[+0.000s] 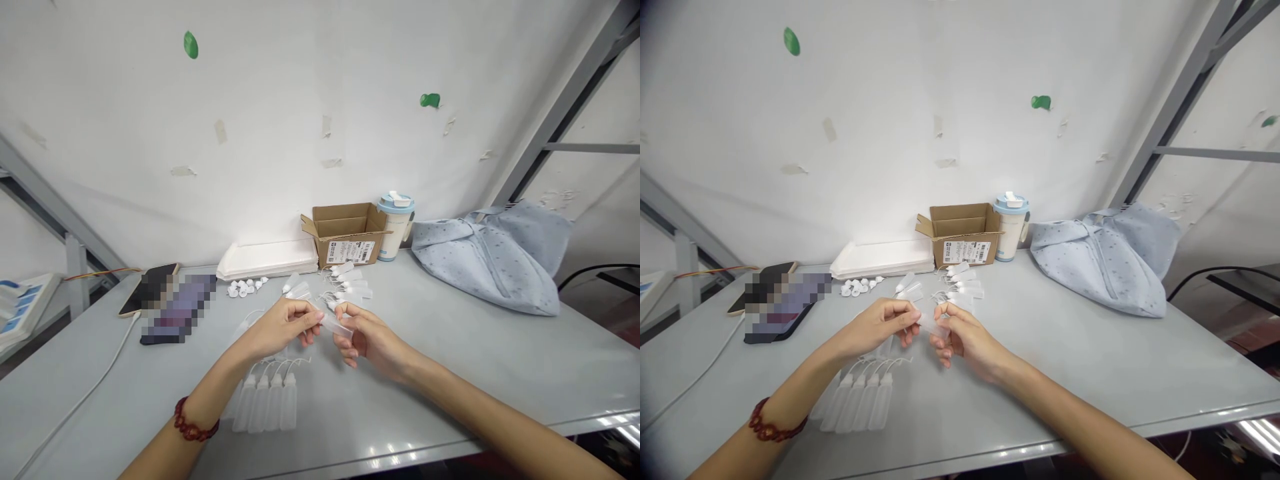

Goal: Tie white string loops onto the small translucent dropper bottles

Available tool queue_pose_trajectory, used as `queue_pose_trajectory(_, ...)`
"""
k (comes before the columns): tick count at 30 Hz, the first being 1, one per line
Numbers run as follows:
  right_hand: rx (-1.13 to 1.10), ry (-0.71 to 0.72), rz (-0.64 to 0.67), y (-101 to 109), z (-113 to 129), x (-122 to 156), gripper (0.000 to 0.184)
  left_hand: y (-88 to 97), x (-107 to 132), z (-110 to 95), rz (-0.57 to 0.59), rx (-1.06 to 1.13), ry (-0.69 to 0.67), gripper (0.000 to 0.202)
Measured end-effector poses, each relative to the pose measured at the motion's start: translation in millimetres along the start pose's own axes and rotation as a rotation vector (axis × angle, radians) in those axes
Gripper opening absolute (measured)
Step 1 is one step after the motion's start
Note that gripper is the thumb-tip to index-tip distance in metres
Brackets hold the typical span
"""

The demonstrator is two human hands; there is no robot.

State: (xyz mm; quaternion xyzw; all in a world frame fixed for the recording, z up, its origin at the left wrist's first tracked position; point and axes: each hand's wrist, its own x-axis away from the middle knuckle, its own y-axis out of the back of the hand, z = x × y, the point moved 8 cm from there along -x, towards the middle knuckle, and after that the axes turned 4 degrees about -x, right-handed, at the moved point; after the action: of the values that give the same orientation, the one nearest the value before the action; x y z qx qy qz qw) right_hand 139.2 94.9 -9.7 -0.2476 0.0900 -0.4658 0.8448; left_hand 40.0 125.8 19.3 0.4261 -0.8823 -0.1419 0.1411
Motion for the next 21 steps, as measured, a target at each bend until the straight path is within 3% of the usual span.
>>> queue_pose_trajectory(3,0.146,0.053,-0.044,3.5,2.9,0.0,0.012,2.0,-0.1,-0.8,-0.031,-0.015,-0.007,0.033)
queue_pose_trajectory(8,0.610,0.274,-0.269,16.3,20.4,4.2,0.025,10.5,-1.4,0.8,-0.136,-0.047,0.007,0.034)
queue_pose_trajectory(11,0.780,0.325,-0.312,16.4,25.6,6.1,0.023,10.5,-1.8,0.2,-0.129,-0.066,-0.017,0.035)
queue_pose_trajectory(17,0.685,0.250,-0.267,14.7,22.6,4.8,0.030,10.0,1.4,-7.3,-0.108,-0.067,-0.081,0.019)
queue_pose_trajectory(21,0.667,0.253,-0.274,16.8,22.0,4.6,0.031,8.4,1.1,-8.9,-0.101,-0.042,-0.081,0.021)
